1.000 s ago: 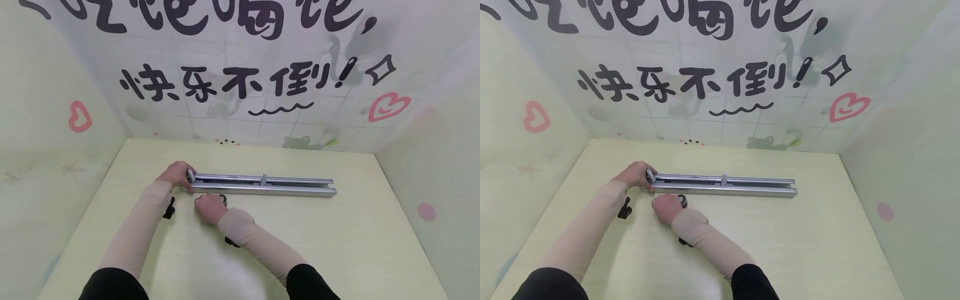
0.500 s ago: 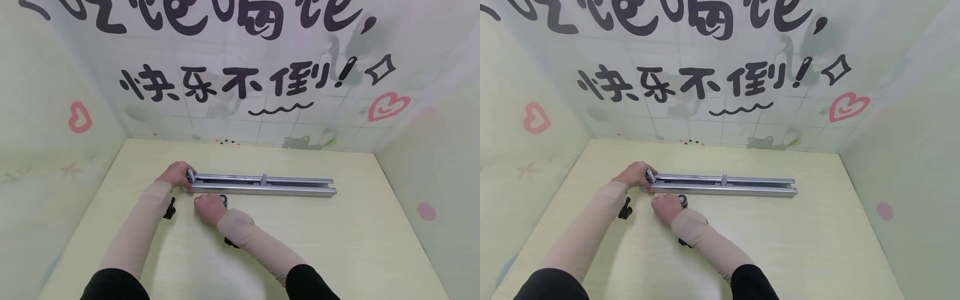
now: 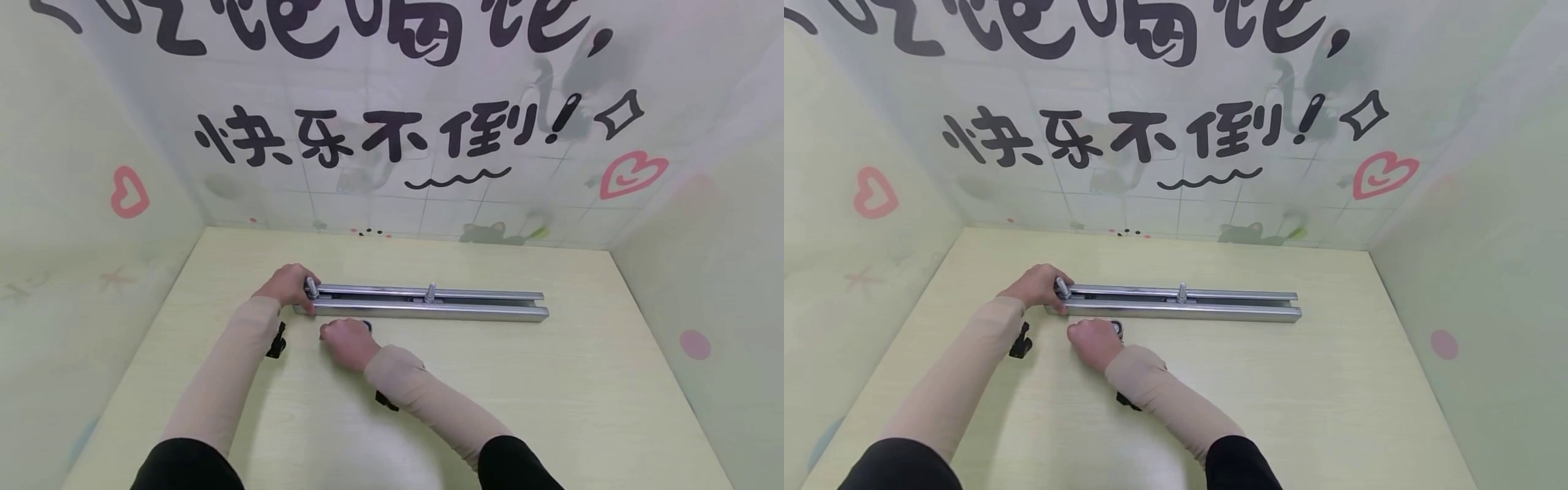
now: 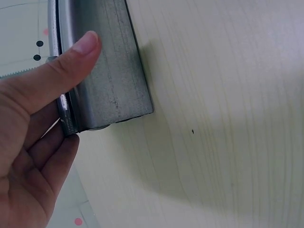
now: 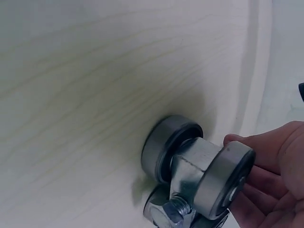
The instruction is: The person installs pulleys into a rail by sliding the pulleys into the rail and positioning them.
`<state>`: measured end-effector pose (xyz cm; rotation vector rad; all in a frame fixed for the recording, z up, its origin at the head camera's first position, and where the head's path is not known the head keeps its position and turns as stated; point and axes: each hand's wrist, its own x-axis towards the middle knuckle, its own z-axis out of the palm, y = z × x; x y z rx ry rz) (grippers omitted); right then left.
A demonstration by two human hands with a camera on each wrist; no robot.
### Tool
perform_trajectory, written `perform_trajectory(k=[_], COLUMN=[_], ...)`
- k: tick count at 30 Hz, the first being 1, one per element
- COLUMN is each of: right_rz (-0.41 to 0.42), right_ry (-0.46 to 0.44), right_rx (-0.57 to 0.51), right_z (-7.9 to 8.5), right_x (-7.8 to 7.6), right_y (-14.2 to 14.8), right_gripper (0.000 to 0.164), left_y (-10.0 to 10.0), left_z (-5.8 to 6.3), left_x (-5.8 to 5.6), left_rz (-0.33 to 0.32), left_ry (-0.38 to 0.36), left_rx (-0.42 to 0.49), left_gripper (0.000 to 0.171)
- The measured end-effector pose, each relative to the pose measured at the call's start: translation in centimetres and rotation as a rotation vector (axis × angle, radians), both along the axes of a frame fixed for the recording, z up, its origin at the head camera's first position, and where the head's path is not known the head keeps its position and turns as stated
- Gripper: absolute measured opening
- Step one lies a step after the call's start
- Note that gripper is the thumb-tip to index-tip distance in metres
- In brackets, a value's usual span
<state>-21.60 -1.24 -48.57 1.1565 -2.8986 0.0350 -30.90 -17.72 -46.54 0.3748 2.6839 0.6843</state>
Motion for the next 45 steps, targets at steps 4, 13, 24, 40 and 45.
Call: perform_trajectory(k=[4,13,24,40,45], right_rz=[-0.002,-0.018,-0.118,-0.174,-0.138], right_ry=[-0.023,-0.103,-0.228,-0.278,-0.296], right_rx=[-0.043,-0.201,-0.489,-0.674,-0.707], right_z=[0.5,1.6,1.9,0.7,0.4], right_x=[0.3,0.5,0.8,1.3,1.4], right_y=[0.5,2.7,6.5,8.8,8.9], right_gripper=[0.016,0.021,0.017,0.018,0.017], left_y=[-0.1,0.0,-0.1,0.0,-0.1], left_z=[0.0,0.2,0.1,-0.1,-0.1], left_x=[0.0,0.0,-0.1,0.0,0.0], left_rz=[0.004,0.02,0.008,0.003,0.003], left_ry=[-0.008,-0.023,-0.035,-0.021,-0.015], left_rx=[0.0,-0.005,0.01,0.011,0.003], left_gripper=[0.063,0.063,0.063,0.063,0.062])
